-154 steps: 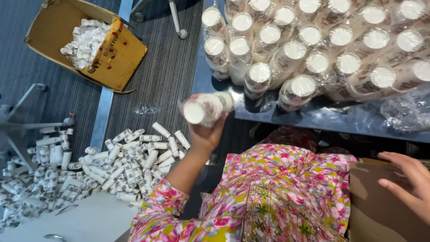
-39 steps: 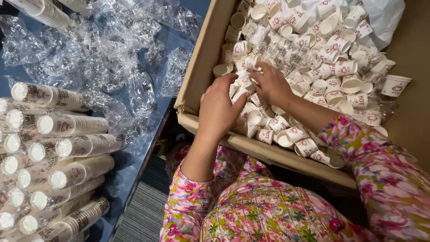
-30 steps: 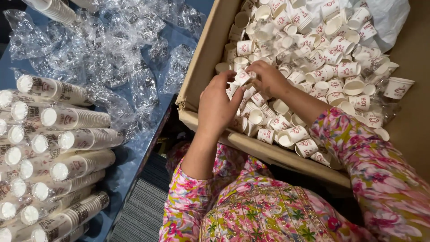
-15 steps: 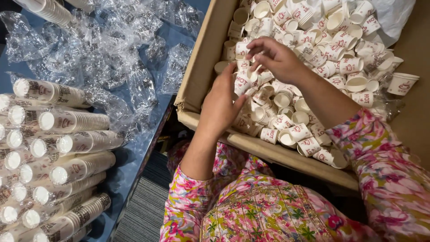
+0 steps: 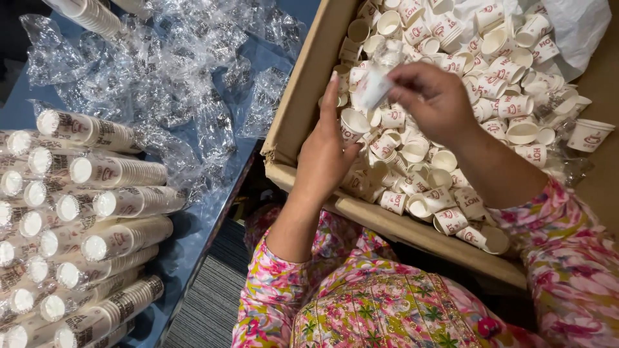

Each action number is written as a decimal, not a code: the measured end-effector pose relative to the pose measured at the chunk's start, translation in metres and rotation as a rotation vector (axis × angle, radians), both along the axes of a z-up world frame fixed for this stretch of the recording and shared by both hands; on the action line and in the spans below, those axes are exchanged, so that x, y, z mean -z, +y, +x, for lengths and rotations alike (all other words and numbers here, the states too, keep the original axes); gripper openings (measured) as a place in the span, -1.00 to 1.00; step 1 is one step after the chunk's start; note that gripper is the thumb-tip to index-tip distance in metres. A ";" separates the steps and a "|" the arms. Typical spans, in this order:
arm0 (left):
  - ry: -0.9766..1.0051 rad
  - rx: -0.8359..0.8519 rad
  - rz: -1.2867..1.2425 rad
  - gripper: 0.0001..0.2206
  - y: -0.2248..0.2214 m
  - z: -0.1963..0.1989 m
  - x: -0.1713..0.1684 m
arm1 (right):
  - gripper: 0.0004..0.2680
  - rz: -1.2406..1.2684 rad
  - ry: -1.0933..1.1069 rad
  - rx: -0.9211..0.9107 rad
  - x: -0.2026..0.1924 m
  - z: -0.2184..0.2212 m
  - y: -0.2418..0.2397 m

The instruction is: The recorder is stacking paper cups from a large box onto a table, organizing them into neat columns.

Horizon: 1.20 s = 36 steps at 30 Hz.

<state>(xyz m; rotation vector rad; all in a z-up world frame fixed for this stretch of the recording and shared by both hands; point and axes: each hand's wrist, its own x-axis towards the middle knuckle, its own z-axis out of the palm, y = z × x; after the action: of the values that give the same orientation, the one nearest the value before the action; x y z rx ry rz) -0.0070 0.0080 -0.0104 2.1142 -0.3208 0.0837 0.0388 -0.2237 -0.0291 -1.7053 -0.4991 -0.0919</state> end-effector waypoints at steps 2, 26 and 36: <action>0.012 -0.009 -0.021 -0.06 0.001 -0.001 -0.002 | -0.85 -0.313 -0.116 -0.080 -0.007 -0.008 0.017; -0.027 -0.056 0.030 -0.16 0.003 0.001 0.006 | -0.85 -0.486 -0.050 0.175 0.107 0.039 0.011; -0.048 0.039 -0.026 -0.16 0.002 0.001 0.005 | -0.84 -0.119 -0.309 -0.070 -0.015 -0.019 0.026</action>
<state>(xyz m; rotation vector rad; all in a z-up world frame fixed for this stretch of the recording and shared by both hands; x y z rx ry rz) -0.0057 0.0100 -0.0154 2.0819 -0.3874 0.1148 0.0200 -0.1980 -0.0141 -1.7975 -0.8064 -0.2830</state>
